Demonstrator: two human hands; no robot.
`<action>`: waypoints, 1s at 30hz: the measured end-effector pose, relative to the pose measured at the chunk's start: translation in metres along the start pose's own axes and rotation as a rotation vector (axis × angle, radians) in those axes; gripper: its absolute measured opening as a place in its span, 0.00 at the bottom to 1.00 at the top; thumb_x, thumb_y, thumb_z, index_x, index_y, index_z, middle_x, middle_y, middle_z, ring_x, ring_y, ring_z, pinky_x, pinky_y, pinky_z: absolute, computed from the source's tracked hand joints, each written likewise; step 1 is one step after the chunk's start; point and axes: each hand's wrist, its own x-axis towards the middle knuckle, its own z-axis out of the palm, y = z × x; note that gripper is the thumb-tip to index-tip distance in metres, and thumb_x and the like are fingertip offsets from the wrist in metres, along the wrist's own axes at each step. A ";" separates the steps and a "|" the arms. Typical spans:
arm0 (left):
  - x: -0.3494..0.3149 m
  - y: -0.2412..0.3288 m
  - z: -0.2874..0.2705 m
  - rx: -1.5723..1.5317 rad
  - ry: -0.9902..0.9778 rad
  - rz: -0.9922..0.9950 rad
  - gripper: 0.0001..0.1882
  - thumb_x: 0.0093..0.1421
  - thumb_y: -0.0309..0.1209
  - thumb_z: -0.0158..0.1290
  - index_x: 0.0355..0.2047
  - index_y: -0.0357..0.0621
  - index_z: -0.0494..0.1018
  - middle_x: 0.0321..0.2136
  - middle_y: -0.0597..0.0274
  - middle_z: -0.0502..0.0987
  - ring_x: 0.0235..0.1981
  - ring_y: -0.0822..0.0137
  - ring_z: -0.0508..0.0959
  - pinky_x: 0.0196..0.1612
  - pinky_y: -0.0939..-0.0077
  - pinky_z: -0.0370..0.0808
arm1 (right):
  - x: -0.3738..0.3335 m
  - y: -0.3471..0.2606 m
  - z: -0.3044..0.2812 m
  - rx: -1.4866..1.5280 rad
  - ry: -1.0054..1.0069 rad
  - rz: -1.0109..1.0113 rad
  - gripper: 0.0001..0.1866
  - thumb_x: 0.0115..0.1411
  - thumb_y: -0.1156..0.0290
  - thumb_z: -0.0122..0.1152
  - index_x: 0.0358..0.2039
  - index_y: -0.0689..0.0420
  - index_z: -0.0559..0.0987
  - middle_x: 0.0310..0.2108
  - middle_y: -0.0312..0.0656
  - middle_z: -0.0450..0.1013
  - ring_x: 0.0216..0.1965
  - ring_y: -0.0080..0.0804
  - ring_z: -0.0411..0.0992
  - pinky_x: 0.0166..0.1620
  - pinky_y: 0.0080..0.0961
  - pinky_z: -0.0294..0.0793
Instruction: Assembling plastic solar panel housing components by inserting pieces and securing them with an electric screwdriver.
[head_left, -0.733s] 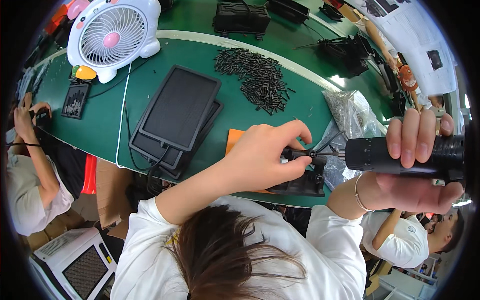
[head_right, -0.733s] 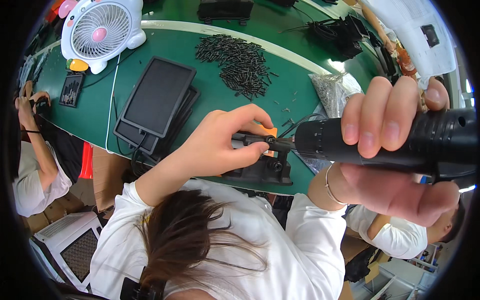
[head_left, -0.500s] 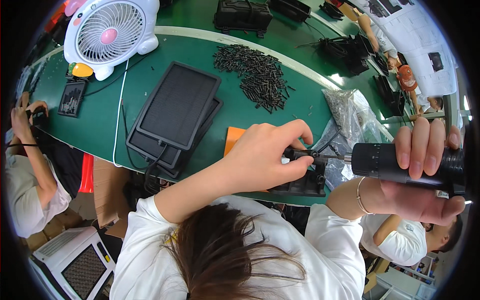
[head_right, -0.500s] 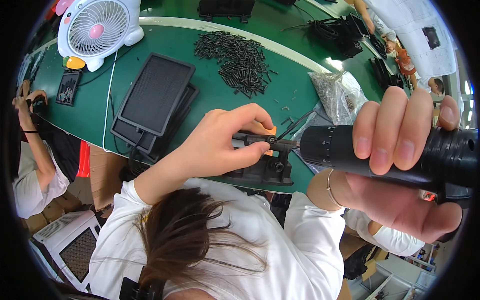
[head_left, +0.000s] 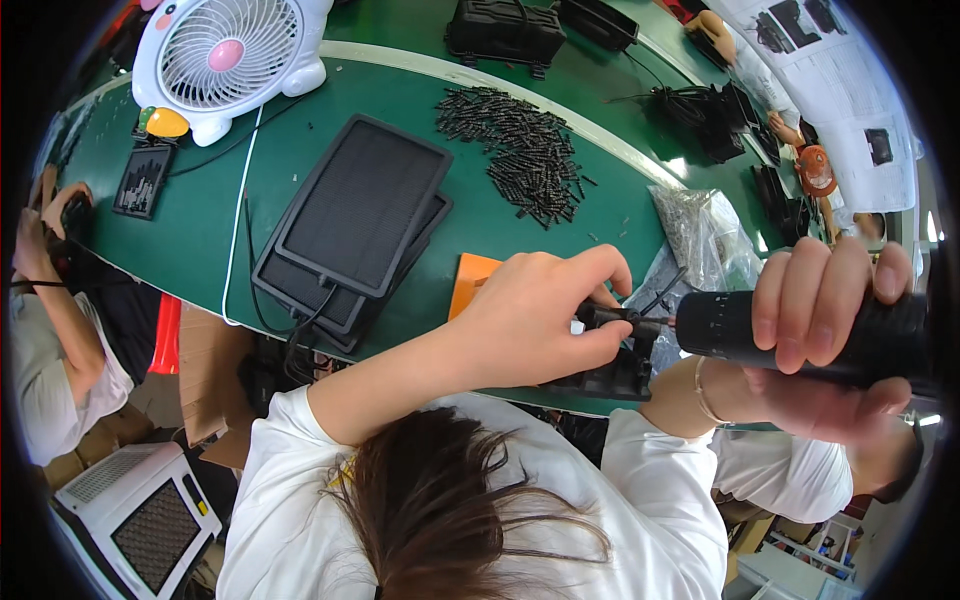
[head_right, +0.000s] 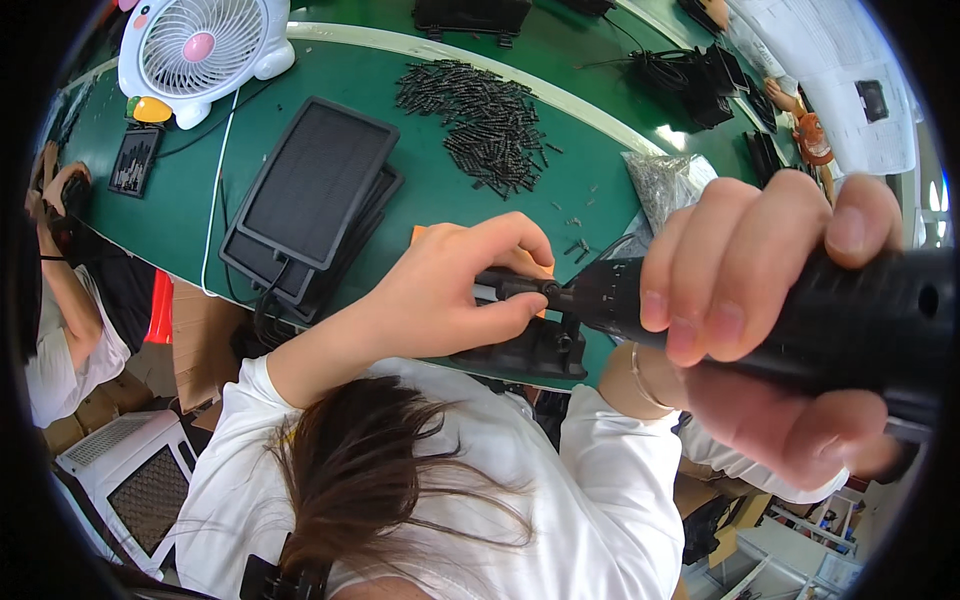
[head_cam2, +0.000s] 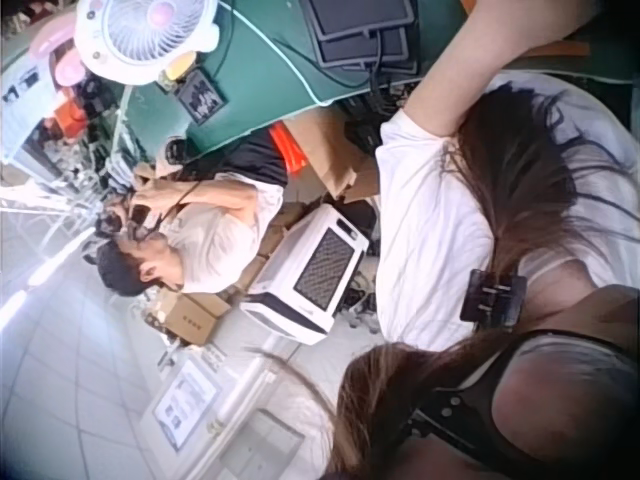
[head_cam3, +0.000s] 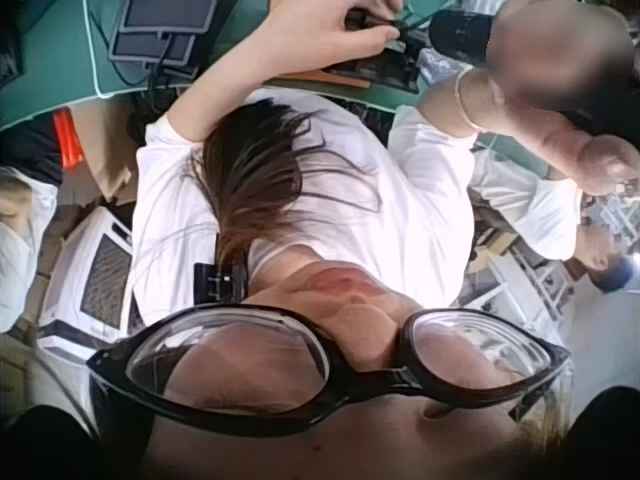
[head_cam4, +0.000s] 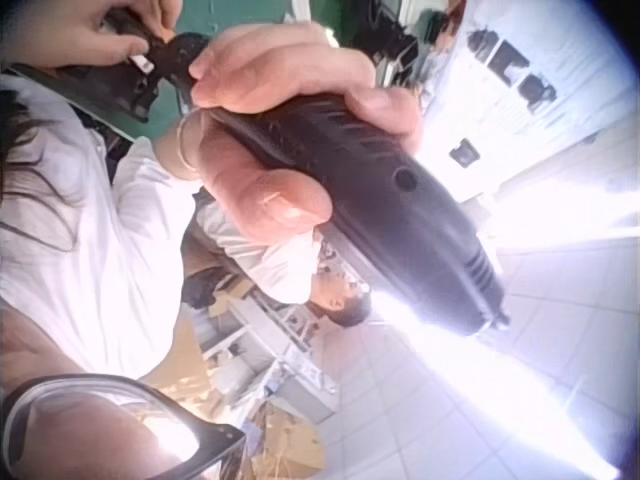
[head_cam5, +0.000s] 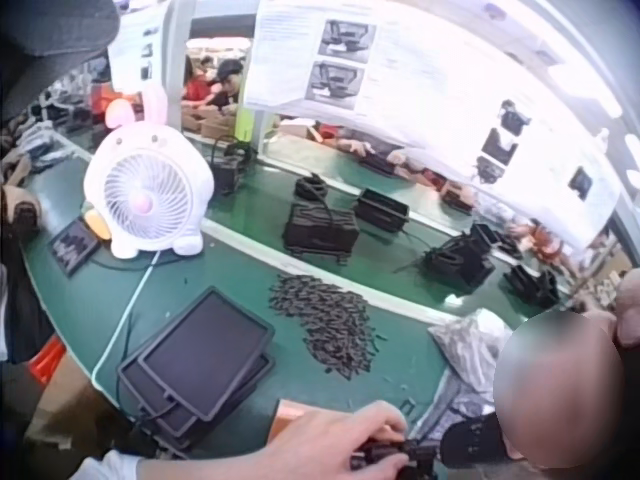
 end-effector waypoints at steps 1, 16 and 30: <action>0.000 -0.001 0.000 -0.033 0.005 0.002 0.15 0.52 0.29 0.58 0.38 0.41 0.68 0.30 0.53 0.81 0.31 0.55 0.81 0.34 0.71 0.73 | 0.002 0.003 0.000 0.020 0.014 -0.001 0.30 0.53 0.57 0.67 0.45 0.61 0.62 0.26 0.37 0.65 0.23 0.24 0.64 0.29 0.21 0.67; 0.000 -0.012 0.005 0.013 0.095 0.145 0.12 0.54 0.29 0.56 0.37 0.40 0.68 0.26 0.53 0.78 0.29 0.54 0.80 0.30 0.68 0.73 | 0.005 0.018 0.013 -0.006 0.128 -0.134 0.30 0.58 0.53 0.63 0.47 0.63 0.61 0.24 0.40 0.65 0.20 0.26 0.65 0.23 0.22 0.69; 0.001 -0.014 0.006 -0.023 0.104 0.219 0.11 0.55 0.26 0.53 0.37 0.41 0.66 0.28 0.54 0.77 0.29 0.53 0.79 0.30 0.64 0.74 | -0.018 0.021 0.053 -0.611 0.619 -0.263 0.37 0.55 0.41 0.62 0.49 0.63 0.65 0.29 0.41 0.67 0.26 0.28 0.67 0.31 0.24 0.69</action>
